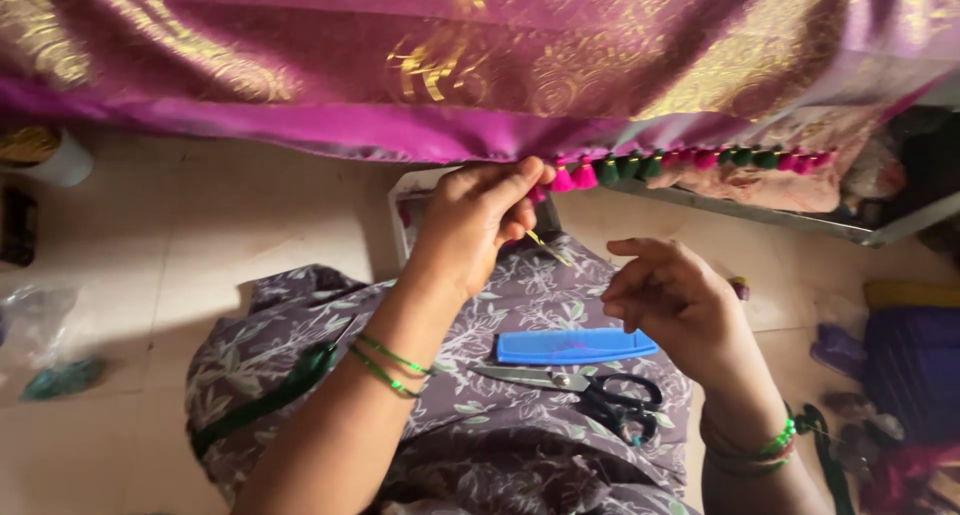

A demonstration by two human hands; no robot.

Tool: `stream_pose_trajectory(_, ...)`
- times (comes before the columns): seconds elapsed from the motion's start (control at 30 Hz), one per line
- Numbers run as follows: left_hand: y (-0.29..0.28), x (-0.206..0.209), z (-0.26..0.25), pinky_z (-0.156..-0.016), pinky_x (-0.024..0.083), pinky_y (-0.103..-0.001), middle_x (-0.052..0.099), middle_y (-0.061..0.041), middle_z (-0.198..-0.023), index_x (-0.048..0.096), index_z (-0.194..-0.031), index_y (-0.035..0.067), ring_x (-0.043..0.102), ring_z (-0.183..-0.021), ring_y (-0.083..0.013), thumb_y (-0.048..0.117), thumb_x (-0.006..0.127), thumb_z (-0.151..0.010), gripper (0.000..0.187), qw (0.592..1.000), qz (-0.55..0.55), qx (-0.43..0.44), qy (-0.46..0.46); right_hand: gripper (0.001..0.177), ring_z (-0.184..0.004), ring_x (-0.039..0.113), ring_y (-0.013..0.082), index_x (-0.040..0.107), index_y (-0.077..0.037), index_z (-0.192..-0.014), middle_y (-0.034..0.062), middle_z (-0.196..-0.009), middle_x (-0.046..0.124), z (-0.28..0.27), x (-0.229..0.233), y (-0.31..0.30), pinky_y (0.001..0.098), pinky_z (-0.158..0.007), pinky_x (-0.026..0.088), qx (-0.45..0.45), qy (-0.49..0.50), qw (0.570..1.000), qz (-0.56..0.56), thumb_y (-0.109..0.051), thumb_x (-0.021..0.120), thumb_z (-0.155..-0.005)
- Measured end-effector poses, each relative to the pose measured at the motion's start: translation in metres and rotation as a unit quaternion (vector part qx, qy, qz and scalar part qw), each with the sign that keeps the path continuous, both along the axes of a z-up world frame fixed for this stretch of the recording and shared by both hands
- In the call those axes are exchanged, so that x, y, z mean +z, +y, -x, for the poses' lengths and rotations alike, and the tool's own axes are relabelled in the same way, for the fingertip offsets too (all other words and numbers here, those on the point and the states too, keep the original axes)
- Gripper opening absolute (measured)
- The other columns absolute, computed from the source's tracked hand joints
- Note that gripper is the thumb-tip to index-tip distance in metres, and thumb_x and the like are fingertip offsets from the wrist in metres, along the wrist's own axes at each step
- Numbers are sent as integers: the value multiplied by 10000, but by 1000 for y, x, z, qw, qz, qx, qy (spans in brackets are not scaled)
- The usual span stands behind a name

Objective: Decorating the edge of a sari with decorative tassels and thread.

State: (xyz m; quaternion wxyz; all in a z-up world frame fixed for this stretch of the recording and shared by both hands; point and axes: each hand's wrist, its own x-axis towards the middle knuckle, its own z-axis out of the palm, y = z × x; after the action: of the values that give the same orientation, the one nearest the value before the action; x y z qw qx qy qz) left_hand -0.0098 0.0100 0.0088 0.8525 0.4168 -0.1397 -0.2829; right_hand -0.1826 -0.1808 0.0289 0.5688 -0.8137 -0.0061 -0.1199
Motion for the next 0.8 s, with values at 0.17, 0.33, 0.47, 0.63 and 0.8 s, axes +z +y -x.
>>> stream_pose_trajectory(0.17,2,9,2,-497,424,-209,635,5,-656,774,-975,20,544,-550,-48,268,703,-966,258,989,-84,57,-106,520,-760,615,102,616,-46,-1326,51,-1119,718,-13,49,20,222,-656,575,-3,-63,978,198,14,761,-830)
stream_pose_trajectory(0.33,14,30,4,-442,427,-226,630,-12,-585,773,-857,-5,532,-476,-75,291,718,-952,316,949,-259,62,-171,209,-767,674,120,790,-109,-1022,23,-940,699,-35,84,18,223,-601,545,58,-117,926,354,-109,823,-816)
stream_pose_trajectory(0.47,23,28,1,-463,425,-228,624,-9,-586,787,-871,9,526,-503,-74,247,758,-912,244,968,-207,31,-140,97,-699,625,157,782,-76,-959,58,-892,649,-69,103,18,285,-564,502,28,-144,910,388,-77,817,-869)
stream_pose_trajectory(0.63,24,21,-8,-524,355,-230,632,4,-670,811,-932,11,462,-585,-68,193,775,-920,186,977,-171,-46,-117,143,-936,651,243,768,-56,-970,62,-977,658,-103,114,34,368,-829,554,91,-245,869,421,6,789,-844)
stream_pose_trajectory(0.8,18,-1,-6,-670,504,-208,748,11,-823,789,-976,18,626,-738,-41,203,704,-957,204,976,-121,26,-178,161,-1006,638,334,741,-26,-922,118,-1085,664,-104,146,63,424,-895,547,143,-321,789,503,32,746,-773)
